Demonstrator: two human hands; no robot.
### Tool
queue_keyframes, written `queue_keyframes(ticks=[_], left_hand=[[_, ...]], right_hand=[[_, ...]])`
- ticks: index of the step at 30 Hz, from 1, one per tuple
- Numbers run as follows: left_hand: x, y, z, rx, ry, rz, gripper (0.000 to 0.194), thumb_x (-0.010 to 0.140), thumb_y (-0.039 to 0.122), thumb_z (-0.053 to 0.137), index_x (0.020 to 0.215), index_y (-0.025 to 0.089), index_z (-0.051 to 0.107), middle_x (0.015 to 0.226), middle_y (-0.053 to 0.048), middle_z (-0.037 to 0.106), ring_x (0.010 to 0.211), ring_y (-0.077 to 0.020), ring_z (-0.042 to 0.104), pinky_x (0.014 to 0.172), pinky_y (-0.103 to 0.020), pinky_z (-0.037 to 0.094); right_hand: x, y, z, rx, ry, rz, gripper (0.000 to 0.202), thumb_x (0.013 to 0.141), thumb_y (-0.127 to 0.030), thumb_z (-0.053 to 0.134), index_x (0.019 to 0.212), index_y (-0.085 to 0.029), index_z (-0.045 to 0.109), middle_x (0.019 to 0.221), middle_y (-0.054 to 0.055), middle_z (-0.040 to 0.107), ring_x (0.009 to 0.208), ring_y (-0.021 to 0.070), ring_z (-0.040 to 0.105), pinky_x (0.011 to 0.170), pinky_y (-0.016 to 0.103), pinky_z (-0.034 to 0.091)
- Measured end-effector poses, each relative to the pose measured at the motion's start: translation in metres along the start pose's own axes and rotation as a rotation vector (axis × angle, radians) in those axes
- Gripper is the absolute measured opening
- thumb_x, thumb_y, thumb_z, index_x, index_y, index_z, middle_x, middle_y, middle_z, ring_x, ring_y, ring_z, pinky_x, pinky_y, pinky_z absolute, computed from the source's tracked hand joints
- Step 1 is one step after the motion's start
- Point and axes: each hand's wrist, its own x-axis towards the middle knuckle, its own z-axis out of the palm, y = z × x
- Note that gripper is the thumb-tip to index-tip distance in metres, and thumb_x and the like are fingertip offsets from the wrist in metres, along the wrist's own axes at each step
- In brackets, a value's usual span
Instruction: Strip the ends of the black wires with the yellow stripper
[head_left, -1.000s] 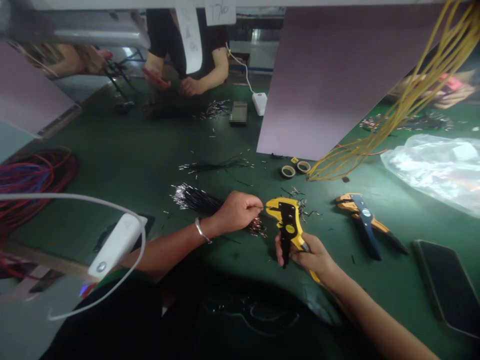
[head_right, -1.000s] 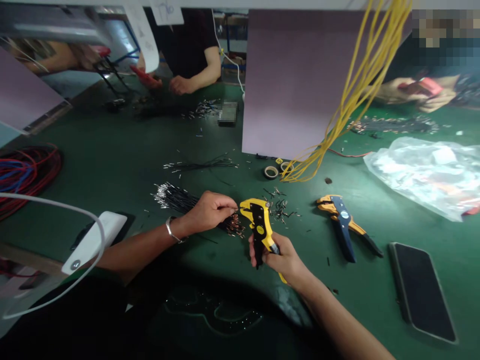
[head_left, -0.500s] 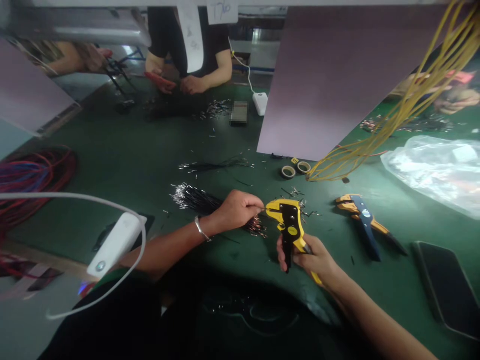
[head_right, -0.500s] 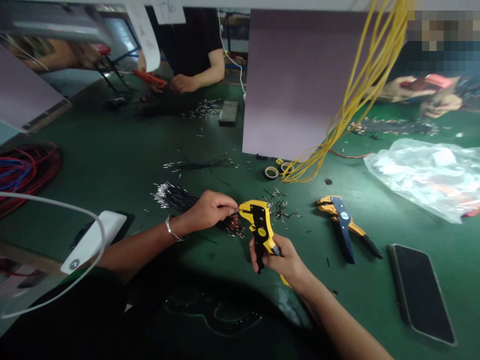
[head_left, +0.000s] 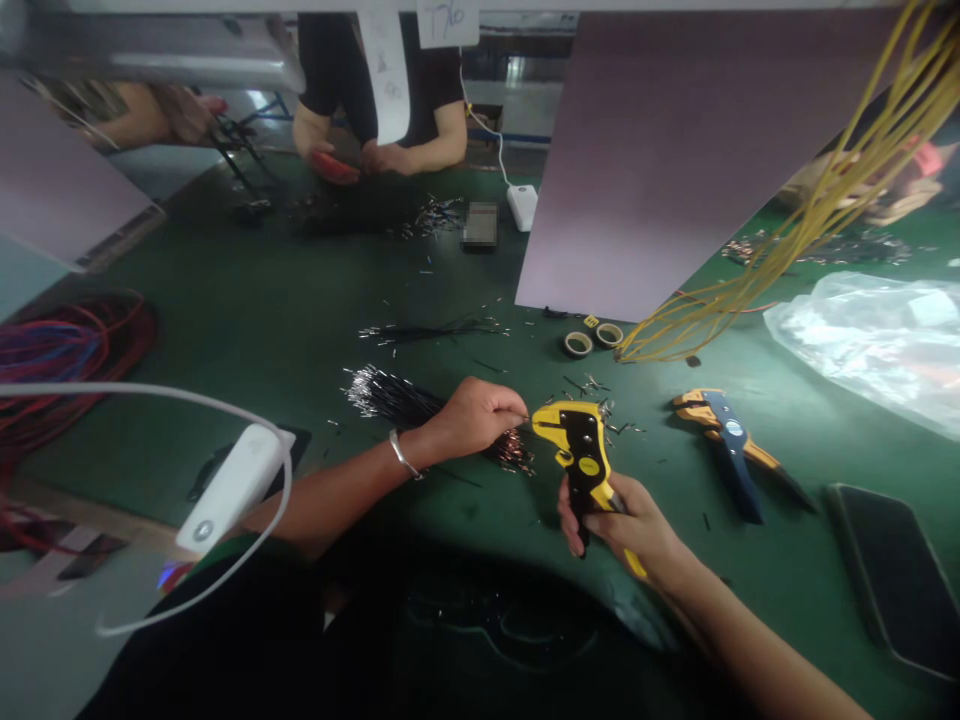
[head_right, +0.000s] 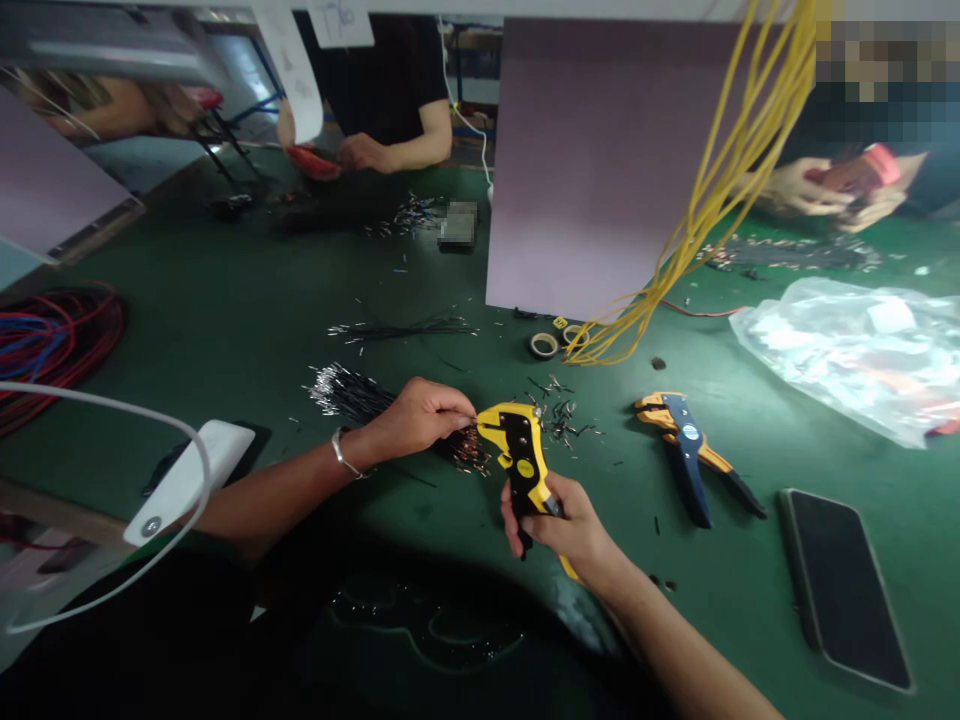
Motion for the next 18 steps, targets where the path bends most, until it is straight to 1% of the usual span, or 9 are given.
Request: queue_keyframes(ticks=[5,9,14,16,18], left_hand=[[0.001,-0.002,-0.001,0.043,0.021,0.033,0.015,0.075,0.013,0.057,0.068,0.014,0.07,0.054,0.002,0.061,0.053,-0.0082,0.053,0.052,-0.018,0.039],[0.001,-0.002,0.0,0.076,0.036,0.06,0.015,0.075,0.012,0.058,0.065,0.014,0.069,0.053,0.002,0.06,0.052,-0.008,0.052,0.053,-0.018,0.039],[0.001,-0.002,0.001,0.017,0.044,0.014,0.015,0.075,0.015,0.058,0.065,0.014,0.069,0.05,0.002,0.058,0.05,-0.0081,0.051,0.051,-0.018,0.039],[0.001,-0.002,0.0,0.008,0.048,0.004,0.014,0.073,0.014,0.058,0.064,0.014,0.068,0.048,0.003,0.057,0.049,-0.0078,0.05,0.05,-0.018,0.038],[0.002,-0.001,-0.001,-0.002,0.041,0.001,0.013,0.073,0.014,0.059,0.064,0.014,0.068,0.047,0.003,0.055,0.048,-0.0076,0.049,0.05,-0.018,0.037]], right_hand=[[-0.004,-0.002,0.006,0.05,-0.004,0.026,0.022,0.061,-0.011,0.058,0.083,-0.013,0.06,0.061,0.002,0.062,0.046,0.015,0.055,0.045,0.029,0.044],[-0.005,-0.003,0.009,0.052,0.025,0.04,0.024,0.058,-0.008,0.055,0.081,-0.014,0.06,0.06,0.0,0.061,0.045,0.0136,0.053,0.043,0.027,0.043],[-0.004,-0.003,0.01,0.073,0.065,0.003,0.022,0.059,-0.008,0.056,0.079,-0.014,0.06,0.06,0.0,0.06,0.043,0.0135,0.052,0.041,0.027,0.042],[-0.004,-0.003,0.011,0.084,0.054,0.002,0.021,0.058,-0.008,0.056,0.079,-0.014,0.06,0.06,0.0,0.06,0.042,0.0131,0.051,0.041,0.027,0.042],[-0.005,-0.004,0.011,0.091,0.016,0.018,0.022,0.058,-0.008,0.056,0.079,-0.014,0.06,0.059,0.0,0.059,0.042,0.0129,0.051,0.041,0.027,0.042]])
